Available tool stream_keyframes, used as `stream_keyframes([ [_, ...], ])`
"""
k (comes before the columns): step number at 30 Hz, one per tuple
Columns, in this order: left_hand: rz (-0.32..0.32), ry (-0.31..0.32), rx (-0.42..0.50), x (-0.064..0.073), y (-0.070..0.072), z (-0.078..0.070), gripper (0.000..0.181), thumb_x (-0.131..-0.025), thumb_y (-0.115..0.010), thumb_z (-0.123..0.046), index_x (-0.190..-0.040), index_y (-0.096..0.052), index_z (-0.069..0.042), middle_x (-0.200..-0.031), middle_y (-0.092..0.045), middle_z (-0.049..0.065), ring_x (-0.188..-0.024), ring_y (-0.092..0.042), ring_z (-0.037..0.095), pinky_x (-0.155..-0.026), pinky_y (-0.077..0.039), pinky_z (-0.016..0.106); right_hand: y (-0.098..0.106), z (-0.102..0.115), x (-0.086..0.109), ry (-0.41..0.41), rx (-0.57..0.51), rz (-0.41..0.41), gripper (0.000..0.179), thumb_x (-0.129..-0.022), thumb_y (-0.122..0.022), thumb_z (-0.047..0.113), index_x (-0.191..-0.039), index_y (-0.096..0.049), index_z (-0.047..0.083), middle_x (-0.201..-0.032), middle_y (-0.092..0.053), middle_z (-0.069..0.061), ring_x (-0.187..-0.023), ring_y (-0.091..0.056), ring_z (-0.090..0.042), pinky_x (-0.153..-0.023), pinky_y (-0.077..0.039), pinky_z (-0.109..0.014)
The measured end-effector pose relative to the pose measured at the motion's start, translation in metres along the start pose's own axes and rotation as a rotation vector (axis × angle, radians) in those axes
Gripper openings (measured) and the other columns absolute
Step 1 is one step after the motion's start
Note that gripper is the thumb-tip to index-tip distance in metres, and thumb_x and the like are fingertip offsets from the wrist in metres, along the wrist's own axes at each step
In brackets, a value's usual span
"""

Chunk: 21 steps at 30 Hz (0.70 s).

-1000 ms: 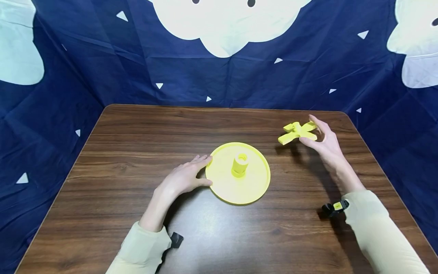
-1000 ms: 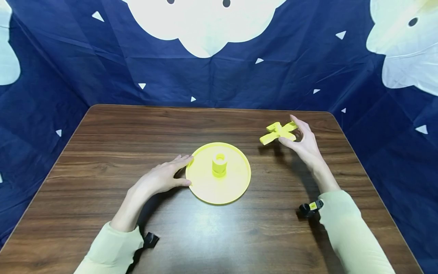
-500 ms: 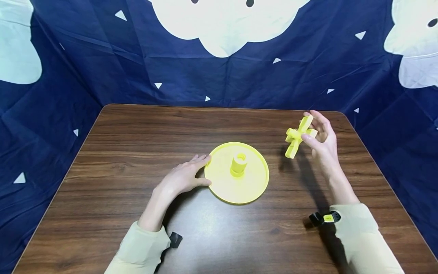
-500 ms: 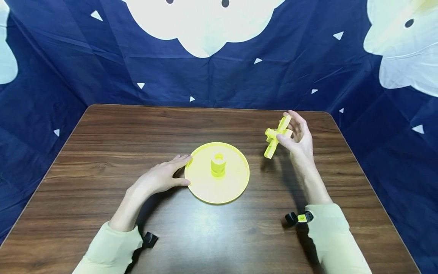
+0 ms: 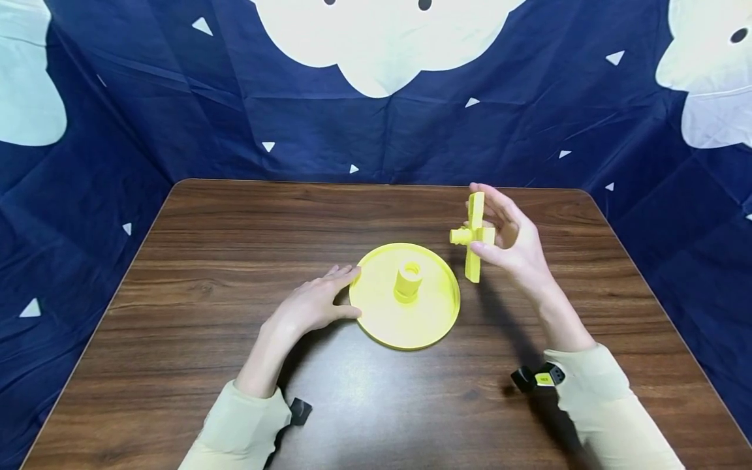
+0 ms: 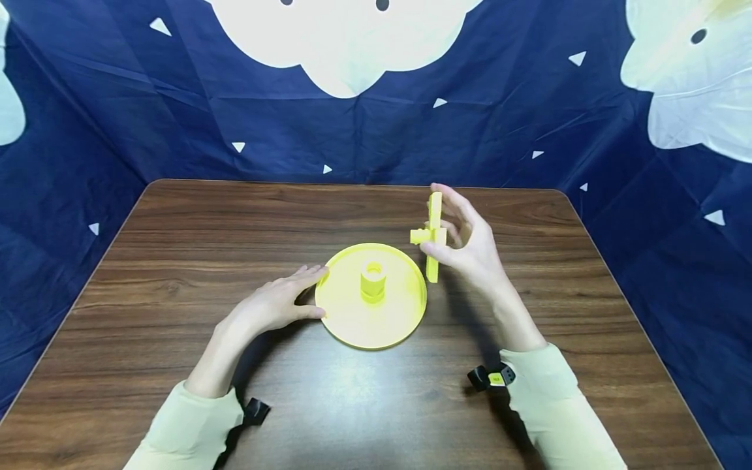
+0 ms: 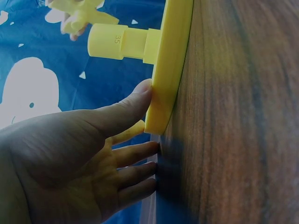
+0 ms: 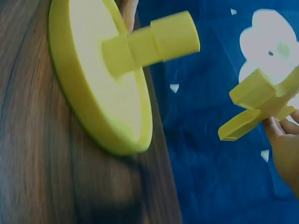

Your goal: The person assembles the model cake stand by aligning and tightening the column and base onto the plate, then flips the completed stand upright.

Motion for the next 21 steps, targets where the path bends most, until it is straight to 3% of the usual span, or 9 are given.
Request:
stream_keyframes([
  [4, 0.000, 0.008, 0.012, 0.001, 0.001, 0.000, 0.080, -0.083, -0.067, -0.047, -0.149, -0.029, -0.024, -0.156, -0.028, 0.006, -0.146, -0.022, 0.028, -0.112, -0.027, 0.059, -0.030, 0.009, -0.003, -0.034, 0.155, 0.100, 0.084, -0.069, -0.069, -0.019, -0.144, -0.035, 0.000, -0.143, -0.045, -0.011, -0.117, -0.056, -0.020, -0.101, -0.045, -0.023],
  [10, 0.002, 0.012, 0.017, 0.002, 0.001, 0.000, 0.080, -0.083, -0.067, -0.048, -0.149, -0.029, -0.024, -0.156, -0.028, 0.005, -0.146, -0.021, 0.027, -0.111, -0.026, 0.060, -0.066, 0.023, -0.003, -0.045, 0.428, 0.207, 0.087, -0.068, -0.077, -0.006, -0.144, -0.037, 0.006, -0.149, -0.037, -0.006, -0.130, -0.043, -0.021, -0.106, -0.041, -0.036],
  [13, 0.005, 0.015, 0.016, 0.002, 0.000, 0.001, 0.080, -0.083, -0.067, -0.048, -0.149, -0.028, -0.025, -0.156, -0.027, 0.004, -0.146, -0.021, 0.027, -0.111, -0.026, 0.060, -0.078, 0.024, -0.003, -0.048, 0.536, 0.251, 0.089, -0.066, -0.081, 0.000, -0.144, -0.039, 0.010, -0.149, -0.037, -0.007, -0.132, -0.042, -0.019, -0.105, -0.040, -0.034],
  [21, 0.011, 0.020, 0.016, 0.001, 0.000, 0.001, 0.080, -0.083, -0.066, -0.048, -0.149, -0.028, -0.026, -0.156, -0.027, 0.003, -0.146, -0.020, 0.027, -0.112, -0.025, 0.059, -0.083, -0.011, -0.003, -0.004, 0.688, 0.372, 0.098, -0.063, -0.085, 0.020, -0.145, -0.034, 0.037, -0.151, -0.030, 0.012, -0.137, -0.034, -0.008, -0.097, -0.043, -0.038],
])
Point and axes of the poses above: each hand's wrist, its own x-axis away from the middle knuckle, its own y-axis out of the back of the hand, z = x × y, the point moved 10 cm from there along -x, towards the middle knuckle
